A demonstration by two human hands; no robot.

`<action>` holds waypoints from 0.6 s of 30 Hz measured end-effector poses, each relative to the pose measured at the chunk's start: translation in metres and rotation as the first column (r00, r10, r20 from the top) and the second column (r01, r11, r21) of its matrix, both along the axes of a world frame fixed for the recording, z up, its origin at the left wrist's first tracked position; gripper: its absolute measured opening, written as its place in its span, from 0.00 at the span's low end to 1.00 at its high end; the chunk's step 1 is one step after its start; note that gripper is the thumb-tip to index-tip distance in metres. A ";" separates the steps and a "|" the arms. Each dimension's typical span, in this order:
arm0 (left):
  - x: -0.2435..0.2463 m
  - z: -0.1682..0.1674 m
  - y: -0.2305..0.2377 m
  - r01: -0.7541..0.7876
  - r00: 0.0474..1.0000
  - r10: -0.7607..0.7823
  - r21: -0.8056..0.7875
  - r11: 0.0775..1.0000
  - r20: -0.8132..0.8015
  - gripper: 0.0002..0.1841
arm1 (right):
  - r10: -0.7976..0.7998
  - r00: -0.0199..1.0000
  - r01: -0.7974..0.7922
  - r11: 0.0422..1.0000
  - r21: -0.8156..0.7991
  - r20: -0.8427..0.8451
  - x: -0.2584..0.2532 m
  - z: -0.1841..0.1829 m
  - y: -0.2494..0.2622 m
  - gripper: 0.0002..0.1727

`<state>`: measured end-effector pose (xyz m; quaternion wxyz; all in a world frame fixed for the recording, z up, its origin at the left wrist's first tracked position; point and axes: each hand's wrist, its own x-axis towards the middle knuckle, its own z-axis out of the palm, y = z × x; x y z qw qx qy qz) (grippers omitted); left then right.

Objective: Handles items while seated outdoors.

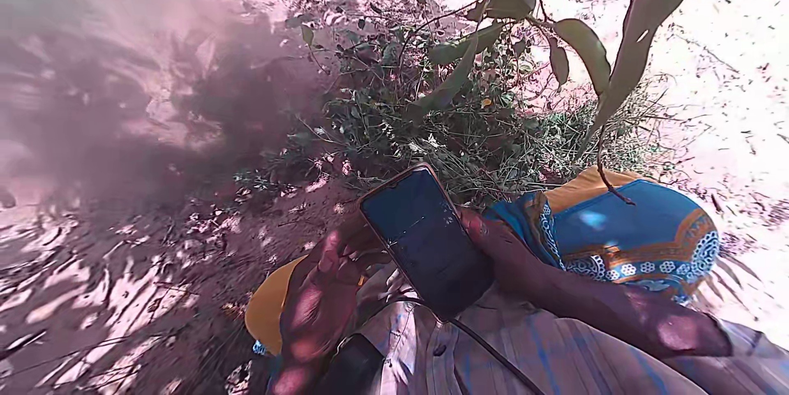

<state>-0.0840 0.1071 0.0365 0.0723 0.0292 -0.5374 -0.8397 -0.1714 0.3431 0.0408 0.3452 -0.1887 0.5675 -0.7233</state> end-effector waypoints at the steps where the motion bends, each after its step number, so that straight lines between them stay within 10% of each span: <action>1: 0.000 0.000 -0.001 0.013 1.000 -0.013 -0.006 1.000 0.002 0.20 | -0.011 1.000 0.011 1.000 -0.010 0.000 0.000 0.000 0.000 0.31; 7: -0.007 0.011 -0.020 0.025 1.000 -0.021 -0.237 0.971 0.019 0.24 | -0.039 0.999 0.038 0.999 -0.020 -0.013 0.001 -0.001 0.000 0.36; 18: -0.050 0.131 -0.077 0.181 0.950 -0.300 -0.633 0.752 -0.084 0.15 | -0.127 0.992 0.127 0.990 0.055 -0.013 0.001 0.001 0.004 0.33</action>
